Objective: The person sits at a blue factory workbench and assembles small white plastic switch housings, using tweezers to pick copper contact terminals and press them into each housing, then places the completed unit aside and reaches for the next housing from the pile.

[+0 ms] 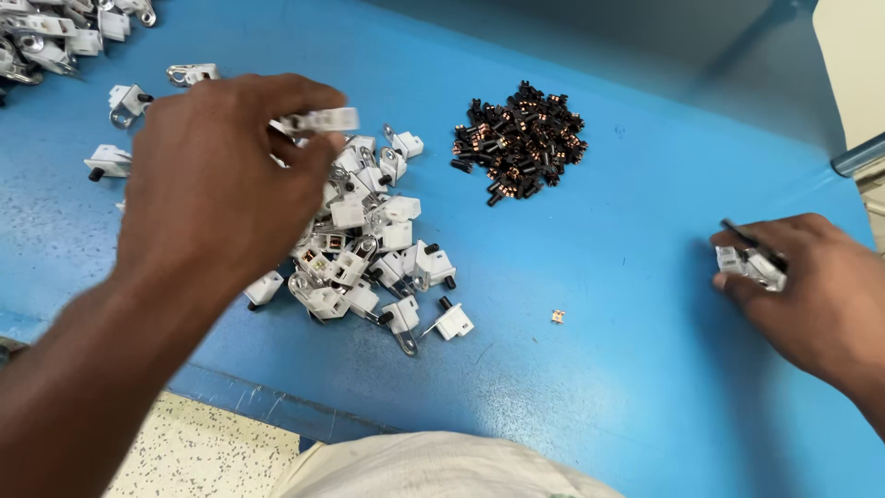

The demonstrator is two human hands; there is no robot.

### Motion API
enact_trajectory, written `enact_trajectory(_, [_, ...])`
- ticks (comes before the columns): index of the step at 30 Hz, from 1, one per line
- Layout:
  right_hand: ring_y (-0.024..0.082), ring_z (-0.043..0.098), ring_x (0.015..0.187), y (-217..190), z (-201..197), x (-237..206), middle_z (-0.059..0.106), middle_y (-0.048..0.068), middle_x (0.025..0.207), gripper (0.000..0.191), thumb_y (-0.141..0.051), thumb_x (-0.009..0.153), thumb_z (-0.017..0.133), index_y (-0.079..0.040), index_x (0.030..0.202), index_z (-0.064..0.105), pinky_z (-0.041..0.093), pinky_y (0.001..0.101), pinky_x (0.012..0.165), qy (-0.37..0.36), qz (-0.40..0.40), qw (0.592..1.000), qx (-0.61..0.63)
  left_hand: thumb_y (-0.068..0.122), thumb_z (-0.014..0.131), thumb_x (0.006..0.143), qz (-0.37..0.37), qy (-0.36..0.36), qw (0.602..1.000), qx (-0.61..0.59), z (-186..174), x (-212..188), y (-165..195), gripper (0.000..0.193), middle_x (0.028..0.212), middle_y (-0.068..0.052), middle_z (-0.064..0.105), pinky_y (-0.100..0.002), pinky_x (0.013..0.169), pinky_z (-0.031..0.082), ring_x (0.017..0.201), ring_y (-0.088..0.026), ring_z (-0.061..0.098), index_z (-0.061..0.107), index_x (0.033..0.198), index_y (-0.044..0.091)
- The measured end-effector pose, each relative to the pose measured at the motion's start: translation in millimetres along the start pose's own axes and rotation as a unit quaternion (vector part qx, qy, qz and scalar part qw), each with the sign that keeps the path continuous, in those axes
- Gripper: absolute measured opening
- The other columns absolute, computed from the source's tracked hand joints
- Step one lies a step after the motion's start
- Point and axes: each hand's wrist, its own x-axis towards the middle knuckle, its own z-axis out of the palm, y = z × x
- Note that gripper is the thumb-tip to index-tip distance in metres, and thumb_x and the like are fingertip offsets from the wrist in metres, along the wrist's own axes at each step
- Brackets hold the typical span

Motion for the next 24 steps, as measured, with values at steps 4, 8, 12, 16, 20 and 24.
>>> enact_trajectory(4, [0.024,0.073,0.088,3,4,9,0.073,0.008,0.108,0.032,-0.024,0.086,0.082,-0.018,0.117,0.079,0.058,0.0359,0.076,-0.039,-0.023,0.996,-0.071,0.028,0.074,0.094,-0.021,-0.048,0.991,0.125,9,6,-17,0.036,0.133,-0.010,0.066,-0.048,0.101,0.052,0.097,-0.026,0.070,0.072,0.129,0.022])
enact_trajectory(8, [0.020,0.067,0.066,-22,-14,8,0.074,0.015,0.083,0.034,-0.025,0.091,0.083,-0.012,0.122,0.077,0.054,0.0331,0.063,-0.101,0.191,0.966,0.141,0.033,0.081,0.086,0.118,0.066,0.979,0.151,14,-8,-4,0.037,0.131,-0.011,0.065,-0.052,0.110,0.042,0.121,-0.029,0.060,0.078,0.121,0.022])
enact_trajectory(12, [0.010,0.033,0.049,-78,-49,-14,0.061,0.001,0.070,0.026,-0.026,0.093,0.078,-0.005,0.108,0.078,0.026,0.0308,0.043,-0.121,0.216,0.863,0.441,0.030,0.078,0.088,0.095,-0.014,0.974,-0.206,26,-46,43,0.036,0.130,-0.006,0.069,-0.036,0.084,0.055,0.115,-0.019,0.066,0.076,0.123,0.022])
enact_trajectory(16, [0.011,0.028,0.049,-135,-47,-33,0.043,-0.002,0.059,0.029,-0.031,0.089,0.077,-0.003,0.097,0.076,0.020,0.0332,0.043,-0.210,0.234,0.809,0.497,0.030,0.081,0.085,-0.047,-0.242,0.880,-0.405,27,-66,74,0.032,0.103,-0.001,0.084,-0.028,0.077,0.063,0.092,-0.013,0.075,0.078,0.115,0.017])
enact_trajectory(20, [0.010,0.024,0.050,-148,-49,-17,0.033,-0.003,0.056,0.045,-0.048,0.099,0.063,-0.005,0.091,0.073,0.020,0.0330,0.043,-0.287,0.154,0.801,0.502,0.026,0.082,0.084,-0.080,-0.254,0.857,-0.442,16,-54,60,0.027,0.094,-0.005,0.082,-0.029,0.079,0.061,0.083,-0.012,0.081,0.082,0.104,0.008])
enact_trajectory(24, [0.009,0.063,0.064,-179,-36,30,0.075,-0.003,0.070,0.034,-0.042,0.087,0.076,-0.009,0.081,0.080,0.051,0.0309,0.062,-0.121,-0.036,0.937,0.325,0.019,0.083,0.080,-0.168,-0.258,0.846,-0.435,13,-54,44,0.025,0.088,-0.006,0.084,-0.032,0.074,0.063,0.079,-0.014,0.079,0.081,0.099,0.004])
